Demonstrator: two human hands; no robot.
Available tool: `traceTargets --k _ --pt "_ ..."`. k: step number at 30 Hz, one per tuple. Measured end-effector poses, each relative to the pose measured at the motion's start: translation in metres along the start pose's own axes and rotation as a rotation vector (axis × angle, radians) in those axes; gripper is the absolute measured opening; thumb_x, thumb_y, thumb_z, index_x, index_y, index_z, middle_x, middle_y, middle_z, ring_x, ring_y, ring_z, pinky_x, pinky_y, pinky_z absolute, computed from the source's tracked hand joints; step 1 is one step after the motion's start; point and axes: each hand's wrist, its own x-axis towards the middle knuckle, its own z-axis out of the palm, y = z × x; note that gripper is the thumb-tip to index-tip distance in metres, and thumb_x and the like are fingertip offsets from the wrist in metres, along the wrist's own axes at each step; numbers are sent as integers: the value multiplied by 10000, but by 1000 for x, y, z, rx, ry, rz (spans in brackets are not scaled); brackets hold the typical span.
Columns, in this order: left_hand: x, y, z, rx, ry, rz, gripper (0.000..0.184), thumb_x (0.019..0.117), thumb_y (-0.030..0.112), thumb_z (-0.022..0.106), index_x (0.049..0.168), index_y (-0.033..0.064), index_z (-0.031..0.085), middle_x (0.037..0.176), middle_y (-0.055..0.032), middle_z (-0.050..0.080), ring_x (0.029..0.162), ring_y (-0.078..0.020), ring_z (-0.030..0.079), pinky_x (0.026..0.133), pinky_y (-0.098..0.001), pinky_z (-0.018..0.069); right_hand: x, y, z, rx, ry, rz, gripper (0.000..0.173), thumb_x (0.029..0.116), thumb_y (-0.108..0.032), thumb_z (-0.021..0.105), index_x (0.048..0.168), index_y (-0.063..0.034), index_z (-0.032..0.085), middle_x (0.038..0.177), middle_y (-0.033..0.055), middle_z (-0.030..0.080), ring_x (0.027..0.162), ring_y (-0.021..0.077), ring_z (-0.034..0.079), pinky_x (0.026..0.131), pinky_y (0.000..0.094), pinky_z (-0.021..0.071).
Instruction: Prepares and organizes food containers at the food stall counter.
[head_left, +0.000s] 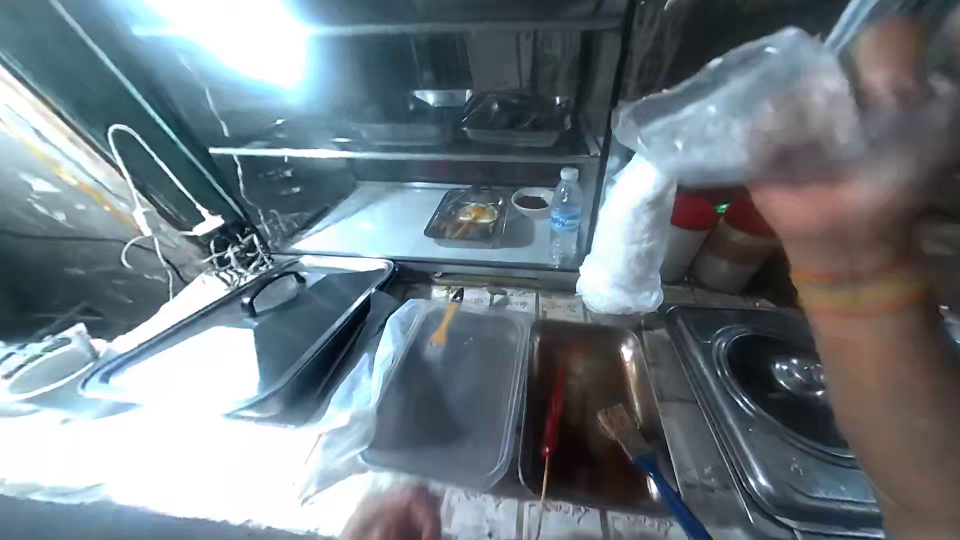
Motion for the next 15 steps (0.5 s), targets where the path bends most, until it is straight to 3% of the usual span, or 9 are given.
traceTargets --k 2,4,5,6,8,9,11,13,15 --pt "43 30 8 -141 -57 -47 609 882 796 450 1035 285 743 793 120 693 611 36 608 510 -139 478 -33 2 20 -79 -277 1 551 1035 -618 335 779 -206 596 622 -85 567 602 20 600 604 201 541" --pt "86 51 16 -262 -199 -183 777 873 850 378 1151 211 721 835 61 719 618 5 626 491 -149 475 -62 10 48 -206 -535 21 485 1003 -548 464 701 -191 597 613 -84 575 626 28 608 636 205 525" --pt "104 58 18 -312 -321 -248 799 943 804 259 1175 175 696 862 40 738 611 14 625 484 -139 463 -77 18 66 -285 -610 16 464 1025 -497 469 698 -183 566 605 -81 536 617 28 585 638 204 512" --pt "117 62 21 -359 -436 -300 794 994 737 167 1124 149 683 847 34 731 572 31 585 464 -125 427 -89 27 89 -371 -687 -8 460 1057 -460 454 696 -177 487 606 -70 484 622 30 561 656 199 495" --pt "128 73 22 -363 -534 -328 596 1111 437 174 923 128 648 711 59 669 496 55 500 437 -103 375 -108 43 127 -544 -753 15 451 1078 -429 460 719 -157 432 648 -42 456 708 21 572 789 185 496" --pt "127 81 19 -329 -505 -310 454 1118 233 281 858 117 634 640 73 615 473 58 472 437 -98 377 -117 52 134 -619 -750 34 430 1073 -424 484 746 -146 463 704 -34 499 779 19 586 858 197 485" --pt "122 90 3 -185 -410 -181 210 1048 24 460 932 67 630 658 56 580 505 33 474 478 -116 409 -134 73 138 -768 -643 42 427 1068 -460 479 828 -128 600 863 -47 634 977 15 620 991 232 461" --pt "115 89 -20 22 -299 24 92 1021 24 549 1038 18 640 729 16 624 529 3 509 494 -143 443 -154 92 147 -1031 -385 64 524 1053 -584 394 917 -188 709 1003 -120 698 1116 -14 610 1006 214 478" --pt "106 84 -40 160 -215 181 111 998 27 579 1087 0 640 756 -4 651 523 -6 534 486 -158 471 -169 118 171 -1171 -159 99 532 1040 -618 380 1003 -210 719 1084 -132 697 1135 -5 609 974 231 506"
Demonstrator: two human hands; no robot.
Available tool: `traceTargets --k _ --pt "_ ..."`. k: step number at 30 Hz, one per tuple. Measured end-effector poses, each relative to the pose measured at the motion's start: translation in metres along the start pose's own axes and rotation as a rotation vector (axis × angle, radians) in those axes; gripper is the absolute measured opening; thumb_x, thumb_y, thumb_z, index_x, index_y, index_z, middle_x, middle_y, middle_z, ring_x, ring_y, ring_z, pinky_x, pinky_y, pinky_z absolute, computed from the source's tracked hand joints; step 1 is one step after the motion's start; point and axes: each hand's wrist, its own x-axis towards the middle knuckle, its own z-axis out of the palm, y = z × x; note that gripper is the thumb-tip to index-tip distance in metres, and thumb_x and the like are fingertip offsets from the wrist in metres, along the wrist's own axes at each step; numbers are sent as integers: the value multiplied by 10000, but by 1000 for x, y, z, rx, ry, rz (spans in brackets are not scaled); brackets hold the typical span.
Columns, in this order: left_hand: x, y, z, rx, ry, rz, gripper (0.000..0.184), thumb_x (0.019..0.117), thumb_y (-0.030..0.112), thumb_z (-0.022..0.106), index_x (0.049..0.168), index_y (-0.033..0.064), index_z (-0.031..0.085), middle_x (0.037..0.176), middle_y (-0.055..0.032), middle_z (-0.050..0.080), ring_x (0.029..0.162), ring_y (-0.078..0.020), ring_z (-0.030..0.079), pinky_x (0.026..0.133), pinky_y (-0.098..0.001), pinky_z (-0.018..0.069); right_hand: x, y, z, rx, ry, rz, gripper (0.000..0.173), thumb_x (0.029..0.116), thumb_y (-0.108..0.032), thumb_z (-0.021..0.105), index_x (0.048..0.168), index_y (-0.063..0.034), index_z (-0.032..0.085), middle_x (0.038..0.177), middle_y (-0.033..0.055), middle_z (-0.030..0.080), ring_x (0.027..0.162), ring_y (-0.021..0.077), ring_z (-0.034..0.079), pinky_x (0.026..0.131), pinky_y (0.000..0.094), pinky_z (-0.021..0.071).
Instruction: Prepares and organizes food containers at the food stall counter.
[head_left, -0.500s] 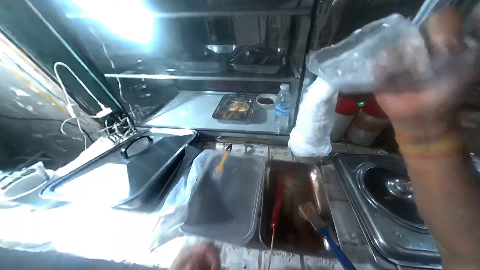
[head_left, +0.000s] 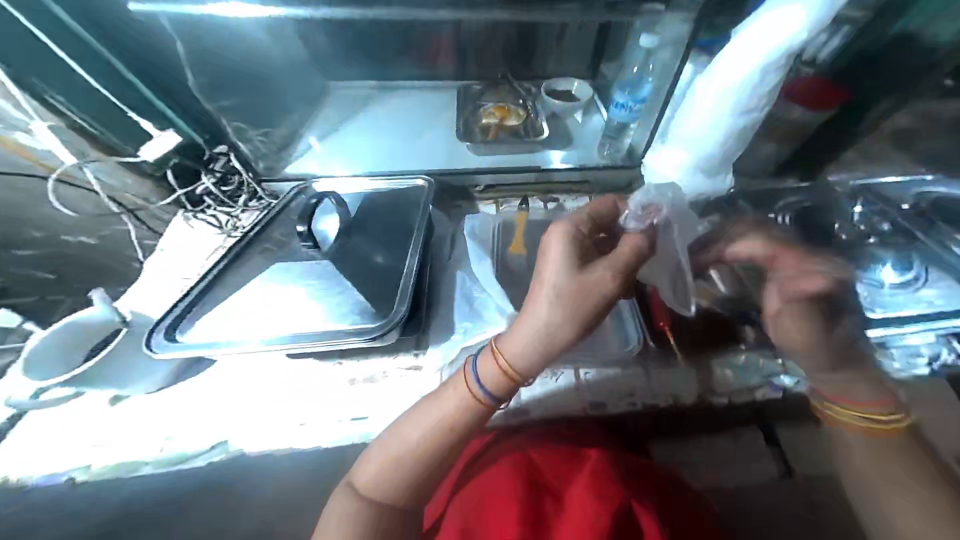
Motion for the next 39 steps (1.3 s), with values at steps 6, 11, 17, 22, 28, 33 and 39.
traceTargets --k 6,11,17,22,28,33,39 --pt "-41 -12 -54 475 130 356 210 881 -4 669 1090 -20 671 866 -53 659 652 -40 570 576 -177 487 -10 -41 108 -292 318 199 114 933 -91 624 858 -7 638 789 -17 603 728 -75 548 683 90 471" --pt "-69 -26 -90 733 283 537 62 851 4 698 812 33 659 904 -98 556 819 -117 538 710 -201 433 -42 -55 150 -214 415 381 169 916 -95 613 755 -44 607 676 -53 548 617 -68 504 584 112 438" --pt "-96 -10 -109 1028 -161 306 326 947 30 574 1127 185 797 1237 -52 728 872 -200 738 671 -397 573 -87 -73 119 -576 198 553 326 985 -348 633 1084 -55 736 987 94 706 860 181 681 741 374 574" --pt "-73 21 -113 1116 -33 330 437 922 -33 524 1311 73 693 1373 -115 645 939 -237 709 724 -406 555 -106 -58 97 -892 66 1147 350 1026 -195 608 1271 53 640 1210 360 626 1073 577 620 879 745 443" --pt "-36 4 -60 1187 -207 291 482 851 -65 627 1317 49 679 1400 -144 618 876 -338 717 628 -508 562 -121 -34 95 -930 326 949 318 1068 -180 493 1205 -6 722 994 311 717 896 551 686 766 722 485" --pt "31 -26 -28 1166 -518 70 382 930 36 630 1307 -22 629 1366 -244 584 1238 -413 588 973 -574 492 -124 -50 56 -783 431 725 330 1066 -172 491 1204 46 697 993 281 714 849 419 701 805 601 540" --pt "66 -12 -3 1209 -730 27 363 940 64 658 1265 -89 610 1324 -283 582 1284 -444 537 1017 -590 450 -117 -114 15 -731 508 470 328 1044 -147 510 1089 132 676 904 180 673 765 1 581 742 150 486"
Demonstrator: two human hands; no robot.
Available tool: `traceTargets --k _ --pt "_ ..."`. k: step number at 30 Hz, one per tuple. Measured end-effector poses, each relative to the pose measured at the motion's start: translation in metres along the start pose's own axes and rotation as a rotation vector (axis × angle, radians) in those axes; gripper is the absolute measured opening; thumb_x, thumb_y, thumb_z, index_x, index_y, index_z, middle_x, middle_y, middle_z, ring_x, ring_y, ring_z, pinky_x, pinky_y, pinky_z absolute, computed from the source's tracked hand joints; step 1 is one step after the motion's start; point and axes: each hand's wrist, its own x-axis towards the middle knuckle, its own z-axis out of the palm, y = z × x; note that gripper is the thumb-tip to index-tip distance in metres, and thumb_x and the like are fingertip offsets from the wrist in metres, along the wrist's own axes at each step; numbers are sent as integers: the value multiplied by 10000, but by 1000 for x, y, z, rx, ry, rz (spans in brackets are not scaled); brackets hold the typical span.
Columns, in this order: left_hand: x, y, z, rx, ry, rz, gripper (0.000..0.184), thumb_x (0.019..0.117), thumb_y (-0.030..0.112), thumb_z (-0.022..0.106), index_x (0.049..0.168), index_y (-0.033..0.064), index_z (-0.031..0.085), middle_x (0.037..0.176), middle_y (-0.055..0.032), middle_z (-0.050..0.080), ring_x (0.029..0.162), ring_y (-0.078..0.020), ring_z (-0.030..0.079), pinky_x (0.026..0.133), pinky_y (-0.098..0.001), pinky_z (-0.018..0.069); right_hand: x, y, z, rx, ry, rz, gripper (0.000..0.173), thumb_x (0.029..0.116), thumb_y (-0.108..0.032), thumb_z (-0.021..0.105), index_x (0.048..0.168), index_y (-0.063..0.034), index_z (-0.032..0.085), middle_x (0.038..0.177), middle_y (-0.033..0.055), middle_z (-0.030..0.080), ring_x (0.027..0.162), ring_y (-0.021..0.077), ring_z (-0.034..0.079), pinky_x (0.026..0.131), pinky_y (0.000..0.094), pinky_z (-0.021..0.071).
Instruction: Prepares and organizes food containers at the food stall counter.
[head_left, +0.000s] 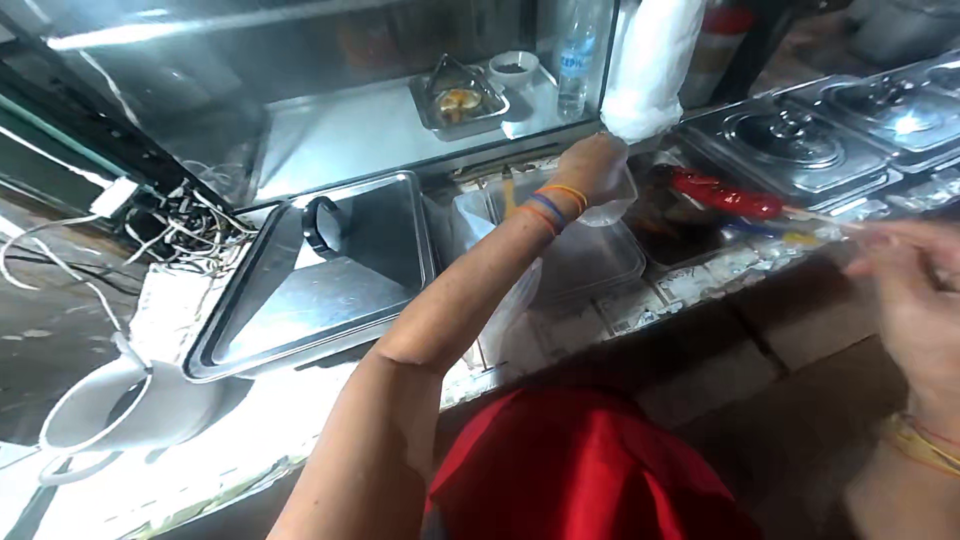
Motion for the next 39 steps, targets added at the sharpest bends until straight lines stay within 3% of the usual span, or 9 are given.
traceTargets --k 5,11,15,18,20,23,29,35,39 --pt "-17 12 -9 -26 86 218 386 923 36 647 1305 -22 635 1321 -245 610 1272 -395 562 1056 -521 442 14 -28 9 3 -85 -36 341 1047 -187 520 1111 110 673 921 192 669 784 103 617 762 265 528" --pt "-86 29 -17 -183 280 535 408 896 82 723 1286 -23 668 1224 -192 685 1154 -293 640 1030 -391 472 17 -61 73 -149 -172 -68 299 1039 -212 552 1151 10 717 1021 283 703 893 462 685 744 647 501" --pt "-150 -2 -28 -443 463 454 502 890 57 719 1382 37 620 1253 -127 642 855 -76 612 702 -195 509 5 -65 85 0 -141 -212 268 1030 -126 551 1096 86 700 1018 286 680 957 344 669 873 462 530" --pt "-175 -21 -1 -135 560 175 725 813 111 824 1485 147 553 1428 -143 544 826 -195 658 621 -338 538 -14 -79 98 46 -84 -385 275 1051 -134 539 1013 87 699 909 241 685 907 226 659 863 280 502" --pt "-169 -18 41 -78 644 190 481 809 95 811 1282 108 721 1309 -196 643 793 -266 705 591 -401 561 -32 -95 110 -22 -38 -457 260 1050 -111 526 954 73 682 850 226 662 845 229 649 794 258 497" --pt "-161 -12 84 -60 786 307 142 908 18 675 996 23 787 1032 -163 748 854 -283 732 654 -360 579 -56 -103 141 -162 113 -522 215 962 -27 550 819 77 672 754 233 665 707 294 671 646 331 504" --pt "-187 -52 124 -131 719 81 221 931 -38 628 1108 -2 756 1105 -166 734 1014 -284 723 797 -356 603 -66 -107 211 -120 22 -550 216 916 0 553 935 50 763 769 194 713 653 333 683 598 431 521" --pt "-211 -75 142 -295 391 -7 197 959 -7 598 1095 -60 729 1139 -233 715 1074 -370 707 944 -456 564 -94 -133 216 -94 -377 -711 118 775 -11 653 658 -3 641 687 164 658 640 333 681 531 428 513" --pt "-229 -70 150 -188 456 12 168 924 15 634 1040 2 755 1134 -148 732 1135 -324 681 998 -427 544 -32 -109 185 225 -760 -815 217 980 -271 614 915 -109 742 771 59 684 649 219 682 555 364 567"
